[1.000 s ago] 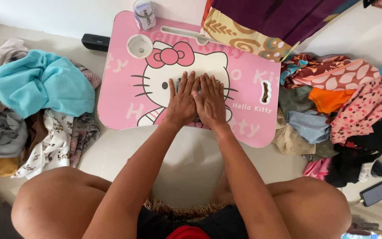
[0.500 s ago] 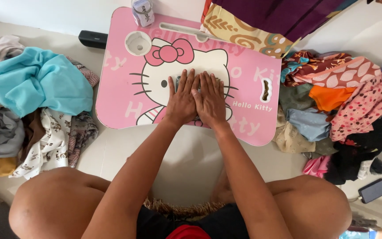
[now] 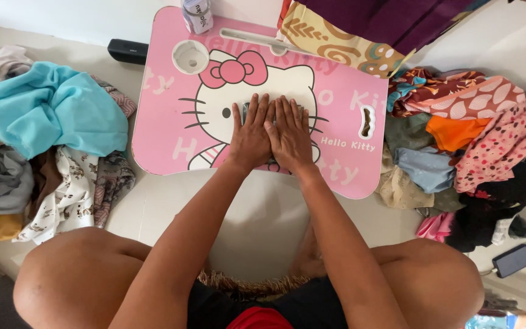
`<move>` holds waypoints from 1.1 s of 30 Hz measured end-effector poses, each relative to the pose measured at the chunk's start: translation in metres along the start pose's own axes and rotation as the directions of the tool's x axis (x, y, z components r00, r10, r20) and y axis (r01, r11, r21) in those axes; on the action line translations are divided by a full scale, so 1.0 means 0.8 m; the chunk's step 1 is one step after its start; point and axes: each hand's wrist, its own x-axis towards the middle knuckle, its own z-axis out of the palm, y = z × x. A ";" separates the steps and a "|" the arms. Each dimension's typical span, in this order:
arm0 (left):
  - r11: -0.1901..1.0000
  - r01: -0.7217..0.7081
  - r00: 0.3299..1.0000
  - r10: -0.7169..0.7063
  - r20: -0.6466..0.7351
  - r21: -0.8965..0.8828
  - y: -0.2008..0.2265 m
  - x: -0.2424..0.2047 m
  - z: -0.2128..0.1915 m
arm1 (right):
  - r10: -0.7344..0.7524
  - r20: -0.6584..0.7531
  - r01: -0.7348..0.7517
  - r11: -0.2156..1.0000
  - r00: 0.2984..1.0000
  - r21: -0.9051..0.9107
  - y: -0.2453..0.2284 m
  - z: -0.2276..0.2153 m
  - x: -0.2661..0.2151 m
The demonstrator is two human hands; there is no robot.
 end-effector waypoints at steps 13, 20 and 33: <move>1.000 -0.011 1.000 0.011 -0.007 0.029 -0.004 0.002 0.011 | 0.021 0.016 -0.022 1.000 1.000 0.006 0.000 -0.002 0.002; 0.998 -0.005 1.000 0.005 0.005 -0.068 -0.007 -0.001 0.013 | 0.020 0.031 -0.020 1.000 0.999 0.010 0.003 0.000 -0.001; 0.978 -0.017 0.987 -0.016 -0.162 -0.206 -0.009 -0.002 0.015 | -0.018 -0.359 0.072 0.988 0.933 0.138 0.080 0.033 0.032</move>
